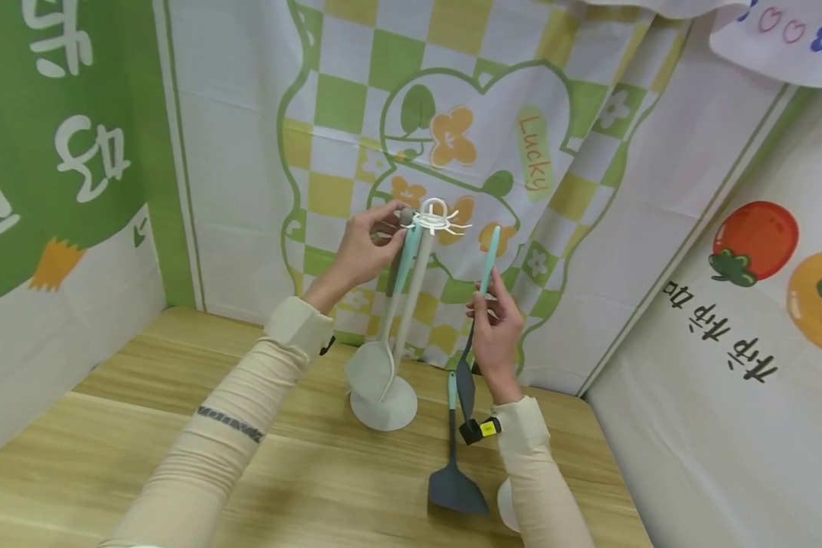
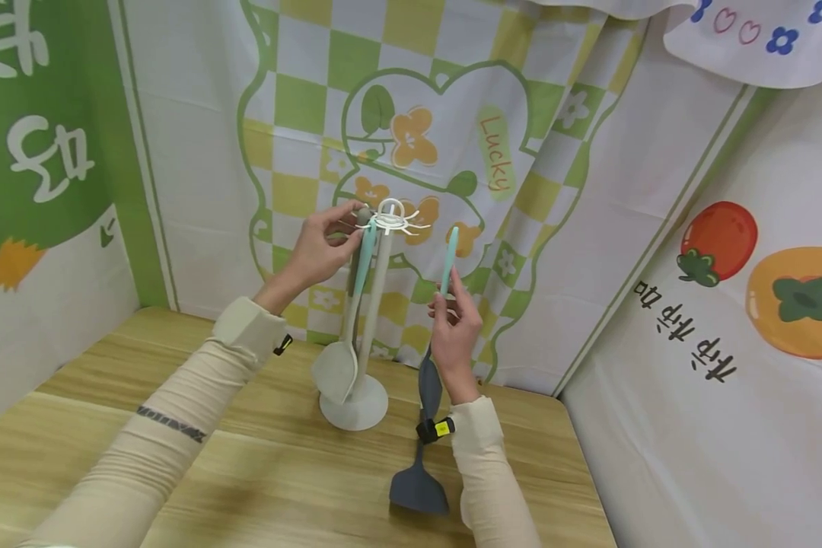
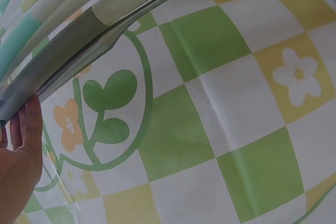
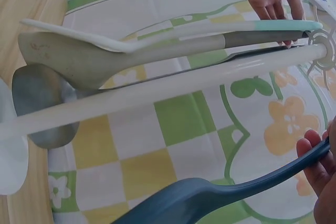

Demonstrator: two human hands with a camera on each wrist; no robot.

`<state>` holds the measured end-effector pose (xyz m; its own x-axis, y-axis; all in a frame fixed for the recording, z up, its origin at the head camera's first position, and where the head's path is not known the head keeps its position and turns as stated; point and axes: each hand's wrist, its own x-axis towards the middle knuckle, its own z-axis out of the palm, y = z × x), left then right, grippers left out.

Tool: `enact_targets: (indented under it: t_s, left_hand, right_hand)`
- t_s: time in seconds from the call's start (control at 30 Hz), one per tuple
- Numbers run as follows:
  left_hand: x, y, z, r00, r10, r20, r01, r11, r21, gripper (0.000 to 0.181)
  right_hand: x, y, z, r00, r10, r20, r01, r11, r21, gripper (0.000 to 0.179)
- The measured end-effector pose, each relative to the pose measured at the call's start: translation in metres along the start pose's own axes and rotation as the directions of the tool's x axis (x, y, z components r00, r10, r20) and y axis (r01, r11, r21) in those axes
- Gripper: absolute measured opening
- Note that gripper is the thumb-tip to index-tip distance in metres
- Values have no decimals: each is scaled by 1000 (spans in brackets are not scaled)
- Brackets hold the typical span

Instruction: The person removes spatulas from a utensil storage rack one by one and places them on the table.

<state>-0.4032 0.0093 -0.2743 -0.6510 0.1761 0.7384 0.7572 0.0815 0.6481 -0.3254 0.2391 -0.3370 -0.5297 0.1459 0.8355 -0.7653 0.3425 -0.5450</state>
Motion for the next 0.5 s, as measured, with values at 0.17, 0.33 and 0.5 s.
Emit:
enact_targets:
  t_s: [0.17,0.33,0.5]
  left_hand:
    - [0,1,-1,1000,6,-10,-6,1000,9,35]
    - [0,2,0,1000,11,-12,-11,1000,-5,35]
    - [-1,4,1,1000,-5,-12,5,1000,-14,36]
  right_hand:
    - [-2,2,-6,1000,11,8,-11,1000,-1,47]
    - [-6,4,-12,1000,7,-2,-7,1000,-5,48]
    - [-10,6,-18,1000,-18,2,18,999,-30,48]
